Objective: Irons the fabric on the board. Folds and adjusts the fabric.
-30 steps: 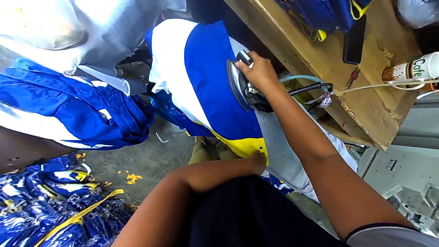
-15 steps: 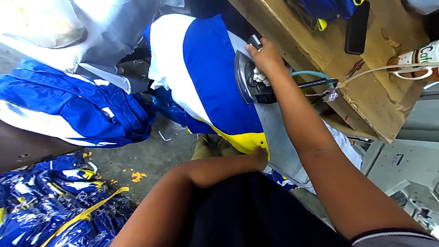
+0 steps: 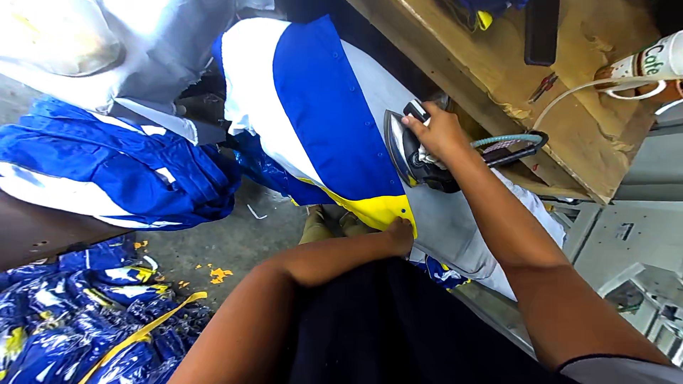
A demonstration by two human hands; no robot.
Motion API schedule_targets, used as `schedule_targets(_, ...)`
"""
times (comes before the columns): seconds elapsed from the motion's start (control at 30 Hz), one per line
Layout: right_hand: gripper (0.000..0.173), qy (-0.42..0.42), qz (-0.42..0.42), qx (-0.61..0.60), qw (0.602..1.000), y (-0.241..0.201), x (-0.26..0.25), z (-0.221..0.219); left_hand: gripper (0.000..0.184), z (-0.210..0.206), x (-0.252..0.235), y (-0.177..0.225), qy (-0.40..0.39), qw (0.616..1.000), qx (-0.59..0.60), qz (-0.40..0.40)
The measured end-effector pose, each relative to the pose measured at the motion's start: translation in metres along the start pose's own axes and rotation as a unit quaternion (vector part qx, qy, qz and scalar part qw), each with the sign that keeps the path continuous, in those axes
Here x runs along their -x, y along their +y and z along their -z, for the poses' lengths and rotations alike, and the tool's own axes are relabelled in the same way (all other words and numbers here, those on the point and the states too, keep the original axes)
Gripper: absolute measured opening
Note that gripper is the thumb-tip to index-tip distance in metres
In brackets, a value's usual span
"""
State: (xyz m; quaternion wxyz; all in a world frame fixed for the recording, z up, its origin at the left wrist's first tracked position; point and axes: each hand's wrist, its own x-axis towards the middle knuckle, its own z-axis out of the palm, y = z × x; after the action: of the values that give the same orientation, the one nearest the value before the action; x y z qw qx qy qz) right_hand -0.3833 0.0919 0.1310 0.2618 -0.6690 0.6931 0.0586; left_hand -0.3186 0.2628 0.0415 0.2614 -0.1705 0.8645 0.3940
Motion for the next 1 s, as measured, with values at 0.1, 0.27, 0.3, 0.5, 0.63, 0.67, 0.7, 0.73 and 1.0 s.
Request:
schedule_targets(0.1,0.056,-0.017,0.037,0.002,0.999,0.021,0.027,-0.009,0.044,0.002,-0.002,0.005,-0.018,1.0,0.001,0.011)
schedule_targets(0.27,0.056,-0.041,0.082,0.025,0.995,0.058,0.038,-0.039,0.04,0.004,-0.007,0.011,-0.041,0.998,-0.021,0.033)
schedule_targets(0.3,0.056,-0.038,0.079,0.021,0.996,0.066,0.038,-0.041,0.04,0.005,-0.007,0.011,-0.04,0.998,-0.015,0.036)
schedule_targets(0.5,0.059,-0.026,0.02,0.013,0.999,0.098,0.05,-0.031,0.05,0.006,-0.004,0.007,-0.022,0.996,0.064,0.054)
schedule_targets(0.63,0.058,-0.027,0.072,0.008,0.997,0.11,0.073,-0.033,0.053,-0.003,0.004,0.001,0.023,0.988,0.144,0.056)
schedule_targets(0.67,0.058,-0.031,0.092,0.008,0.995,0.114,0.081,-0.034,0.052,-0.007,0.008,0.001,0.038,0.983,0.17,0.059)
schedule_targets(0.7,0.059,-0.036,0.114,0.01,0.993,0.117,0.088,-0.035,0.051,-0.011,0.012,0.002,0.056,0.977,0.198,0.062)
schedule_targets(0.73,0.059,-0.044,0.131,0.015,0.99,0.119,0.094,-0.037,0.051,-0.016,0.014,0.004,0.073,0.969,0.225,0.068)
schedule_targets(1.0,0.061,-0.123,0.089,0.044,0.987,0.136,0.104,-0.044,0.051,-0.03,0.009,0.027,0.124,0.946,0.257,0.157)
